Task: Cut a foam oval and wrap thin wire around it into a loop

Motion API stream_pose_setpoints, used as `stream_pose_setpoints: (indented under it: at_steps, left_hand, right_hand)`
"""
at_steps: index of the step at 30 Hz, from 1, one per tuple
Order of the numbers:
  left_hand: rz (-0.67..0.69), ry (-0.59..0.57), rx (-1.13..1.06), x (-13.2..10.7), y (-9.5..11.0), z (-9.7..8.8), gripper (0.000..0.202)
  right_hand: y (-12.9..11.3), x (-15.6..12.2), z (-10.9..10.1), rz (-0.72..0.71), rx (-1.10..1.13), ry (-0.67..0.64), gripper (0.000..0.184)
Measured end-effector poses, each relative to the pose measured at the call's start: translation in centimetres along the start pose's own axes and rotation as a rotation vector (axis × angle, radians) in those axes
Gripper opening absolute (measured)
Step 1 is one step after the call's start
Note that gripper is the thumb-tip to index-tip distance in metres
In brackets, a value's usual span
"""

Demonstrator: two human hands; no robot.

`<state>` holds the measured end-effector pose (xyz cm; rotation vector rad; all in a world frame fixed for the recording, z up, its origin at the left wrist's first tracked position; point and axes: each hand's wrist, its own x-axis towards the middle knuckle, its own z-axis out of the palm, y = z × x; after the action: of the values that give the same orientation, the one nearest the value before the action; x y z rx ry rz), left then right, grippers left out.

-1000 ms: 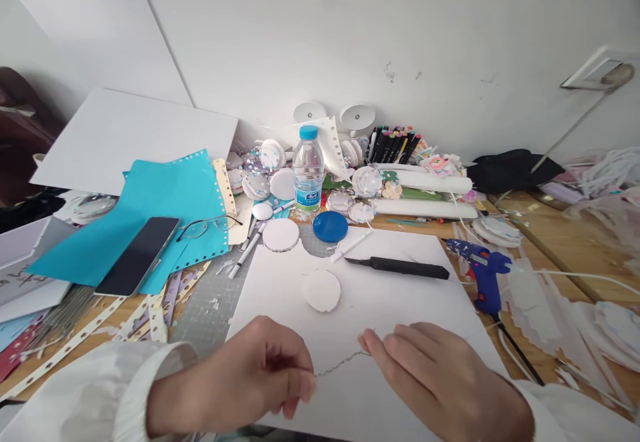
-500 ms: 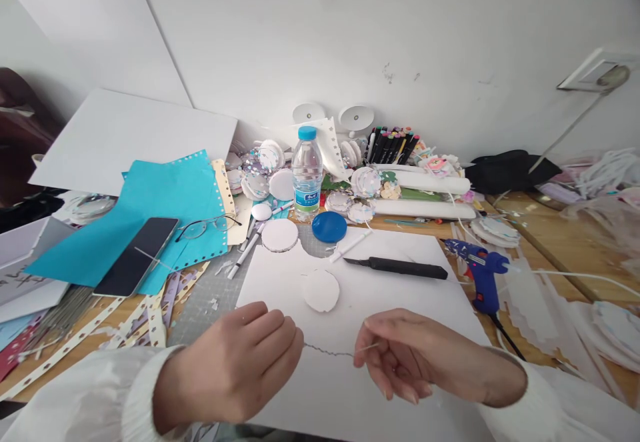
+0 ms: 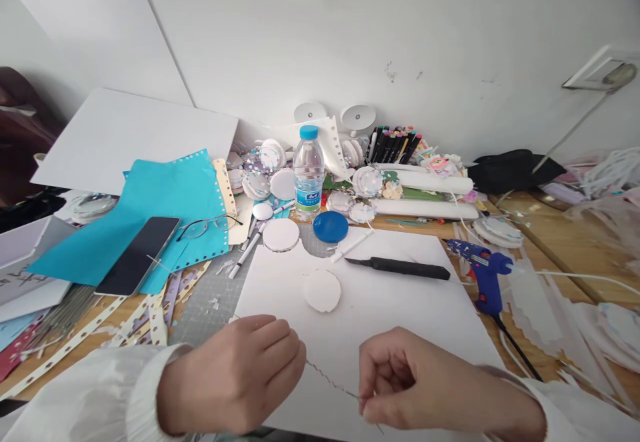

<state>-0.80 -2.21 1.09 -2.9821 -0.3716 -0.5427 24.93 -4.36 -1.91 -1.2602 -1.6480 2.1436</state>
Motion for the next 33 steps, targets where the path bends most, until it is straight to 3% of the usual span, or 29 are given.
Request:
stream_pose_setpoints:
  at_steps: [3, 5, 7, 9, 12, 14, 15, 17, 20, 23, 26, 29, 33]
  left_hand:
    - [-0.138, -0.167, -0.135, -0.1, 0.2, 0.0, 0.02]
    - [-0.249, -0.256, -0.329, -0.1, 0.3, -0.2, 0.02]
    - [-0.359, -0.252, -0.565, 0.0, 0.5, -0.4, 0.021]
    - [-0.516, -0.25, -0.811, 0.1, 0.7, -0.6, 0.02]
    - [-0.827, -0.422, -1.184, 0.2, 1.1, -0.2, 0.014]
    - [-0.92, -0.48, -1.23, 0.0, 1.3, 0.3, 0.014]
    - [-0.896, -0.44, -1.143, -0.1, 1.3, 0.5, 0.016]
    - [-0.725, -0.294, -0.816, -0.5, 1.2, 0.7, 0.02]
    - [-0.424, -0.153, -0.328, -0.8, 0.9, 0.4, 0.028]
    - [-0.211, -0.063, -0.021, -0.5, 0.5, -0.2, 0.03]
    - [-0.055, 0.024, 0.089, -0.3, 0.2, -0.5, 0.031]
    - [0.011, 0.046, 0.106, -0.4, 0.1, -0.5, 0.034]
    - [0.026, 0.026, 0.09, -0.9, -0.1, -0.3, 0.034]
  right_hand:
    - [-0.1, -0.5, 0.8, -0.267, -0.606, 0.288, 0.011]
    - [-0.4, -0.9, 1.0, -0.604, -1.089, 0.468, 0.019]
    - [-0.9, -1.3, 0.9, -0.913, -1.454, 0.577, 0.028]
    - [-1.4, -1.5, 0.5, -1.097, -1.659, 0.638, 0.028]
    - [-1.5, -1.7, -0.1, -1.216, -1.748, 0.682, 0.023]
    - [-1.0, -1.7, -0.3, -1.18, -1.685, 0.634, 0.022]
    - [-0.7, -1.7, -0.4, -1.118, -1.608, 0.614, 0.022]
    - [-0.2, -1.7, -0.4, -0.897, -1.349, 0.58, 0.02]
    - [-0.3, -1.5, -0.7, -0.433, -0.741, 0.491, 0.027]
    - [-1.1, -0.9, -1.4, -0.094, -0.159, 0.194, 0.044]
    - [-1.7, -0.3, -2.2, 0.002, 0.208, -0.077, 0.05]
    - [-1.7, 0.0, -2.4, 0.005, 0.359, -0.154, 0.047]
    - [-1.4, -0.3, -2.0, 0.043, 0.337, -0.219, 0.041]
